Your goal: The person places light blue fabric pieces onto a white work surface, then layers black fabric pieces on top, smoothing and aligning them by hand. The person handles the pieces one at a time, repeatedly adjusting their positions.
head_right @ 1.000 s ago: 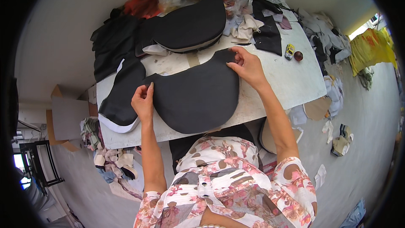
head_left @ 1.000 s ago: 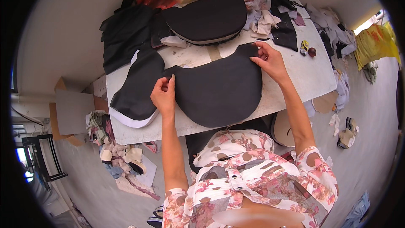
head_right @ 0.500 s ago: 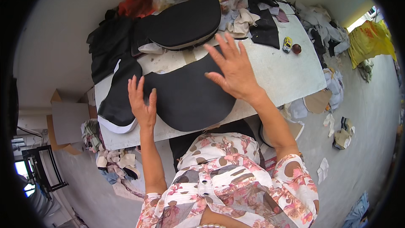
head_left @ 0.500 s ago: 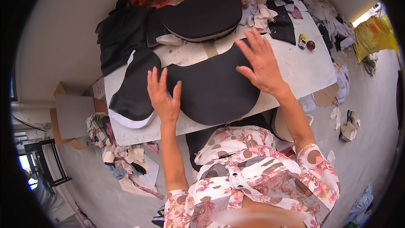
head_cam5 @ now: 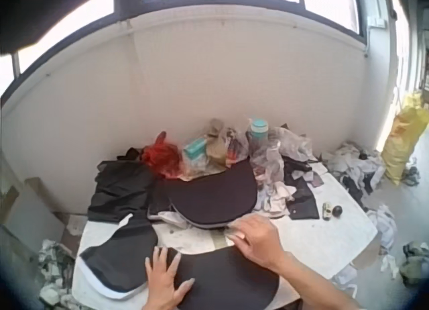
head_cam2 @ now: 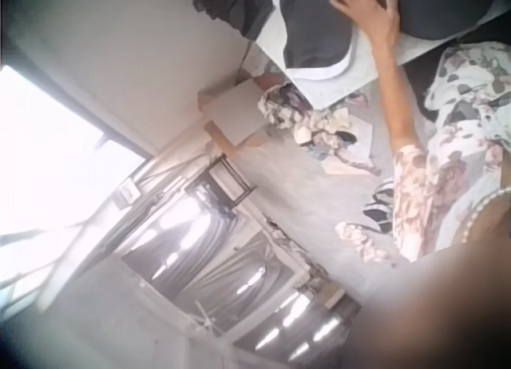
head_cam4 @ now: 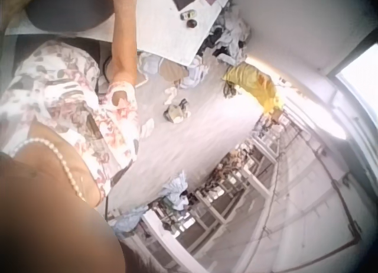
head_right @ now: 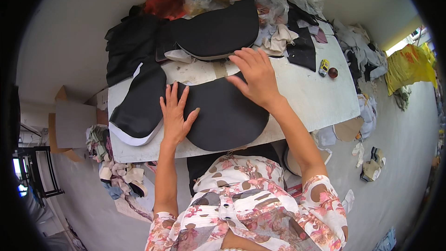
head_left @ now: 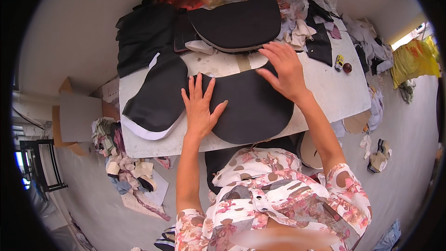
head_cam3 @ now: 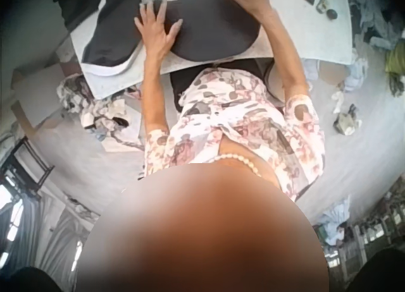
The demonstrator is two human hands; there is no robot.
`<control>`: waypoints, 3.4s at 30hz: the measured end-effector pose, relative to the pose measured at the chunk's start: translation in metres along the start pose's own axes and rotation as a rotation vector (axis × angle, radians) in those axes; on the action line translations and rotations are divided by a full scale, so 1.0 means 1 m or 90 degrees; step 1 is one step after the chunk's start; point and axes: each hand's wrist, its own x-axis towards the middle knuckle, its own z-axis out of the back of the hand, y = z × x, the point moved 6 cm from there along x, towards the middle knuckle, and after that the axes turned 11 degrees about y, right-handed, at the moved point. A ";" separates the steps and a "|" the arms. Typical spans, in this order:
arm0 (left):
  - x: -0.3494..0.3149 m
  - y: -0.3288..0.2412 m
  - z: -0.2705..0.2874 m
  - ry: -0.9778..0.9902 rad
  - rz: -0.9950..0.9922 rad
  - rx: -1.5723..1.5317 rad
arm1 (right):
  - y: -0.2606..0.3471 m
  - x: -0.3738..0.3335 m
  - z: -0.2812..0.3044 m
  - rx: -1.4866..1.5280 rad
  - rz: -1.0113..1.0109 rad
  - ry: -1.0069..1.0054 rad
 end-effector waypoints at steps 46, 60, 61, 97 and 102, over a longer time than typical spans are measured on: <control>0.031 0.008 0.129 -0.501 -0.040 -0.737 | -0.080 0.043 0.053 0.756 -0.130 -0.070; -0.033 0.011 0.077 -0.233 0.022 -1.000 | -0.033 -0.034 0.077 0.874 -0.269 -0.019; -0.033 0.011 0.073 -0.227 0.031 -1.006 | -0.033 -0.036 0.073 0.881 -0.273 -0.004; 0.011 0.071 0.006 -0.232 0.270 -0.272 | -0.080 -0.036 -0.028 0.008 -0.256 0.003; -0.003 0.031 0.022 -0.288 0.120 -0.047 | -0.031 -0.030 0.005 -0.075 -0.196 0.030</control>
